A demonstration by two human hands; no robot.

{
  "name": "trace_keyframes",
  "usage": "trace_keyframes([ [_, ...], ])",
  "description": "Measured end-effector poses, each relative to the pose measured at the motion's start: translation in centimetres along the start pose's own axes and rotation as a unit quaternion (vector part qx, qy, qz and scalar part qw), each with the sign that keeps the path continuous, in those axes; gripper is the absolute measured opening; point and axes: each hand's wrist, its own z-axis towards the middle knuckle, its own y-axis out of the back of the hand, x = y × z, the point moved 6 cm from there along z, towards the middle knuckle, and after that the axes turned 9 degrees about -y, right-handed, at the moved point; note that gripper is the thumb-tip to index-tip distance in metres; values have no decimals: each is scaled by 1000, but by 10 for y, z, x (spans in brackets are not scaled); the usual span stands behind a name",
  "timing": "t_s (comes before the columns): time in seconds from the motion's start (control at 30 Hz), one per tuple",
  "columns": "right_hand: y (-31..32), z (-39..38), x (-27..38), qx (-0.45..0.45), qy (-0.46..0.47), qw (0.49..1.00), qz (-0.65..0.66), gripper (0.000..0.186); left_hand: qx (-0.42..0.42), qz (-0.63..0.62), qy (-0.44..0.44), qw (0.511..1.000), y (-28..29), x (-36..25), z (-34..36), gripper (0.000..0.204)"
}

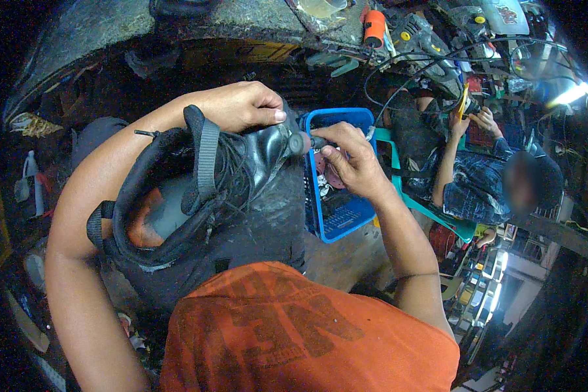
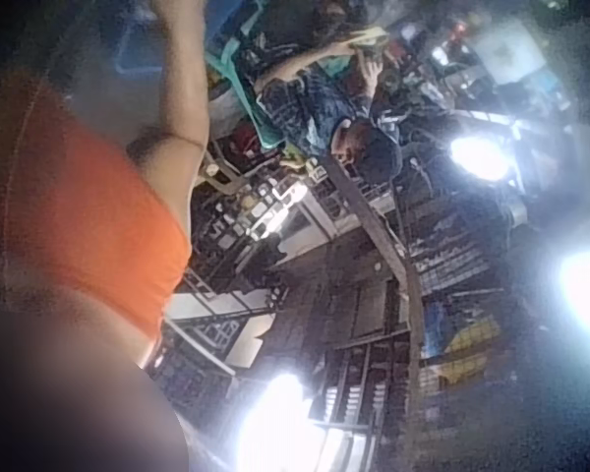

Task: The person uses a rotary grinding tool to smooth and shape the toe and side areas of a black shoe. They hold the shoe with one hand and guide the tool with the other, repeatedly repositioning the shoe to access different surfaces.

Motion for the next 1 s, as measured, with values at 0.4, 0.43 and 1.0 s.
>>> trace_keyframes([
  [0.4, -2, 2, 4, 7, 16, 999, -42, 29, 3, 14, 15, 1000, 3, -5, -1, 42],
  [0.43, -2, 1, 4, 9, 15, 999, -46, 29, 2, 16, 14, 1000, 3, -5, -1, 42],
  [1.0, -6, 0, 3, 12, 10, 999, -28, 28, 9, 7, 12, 1000, 3, -5, -1, 43],
])
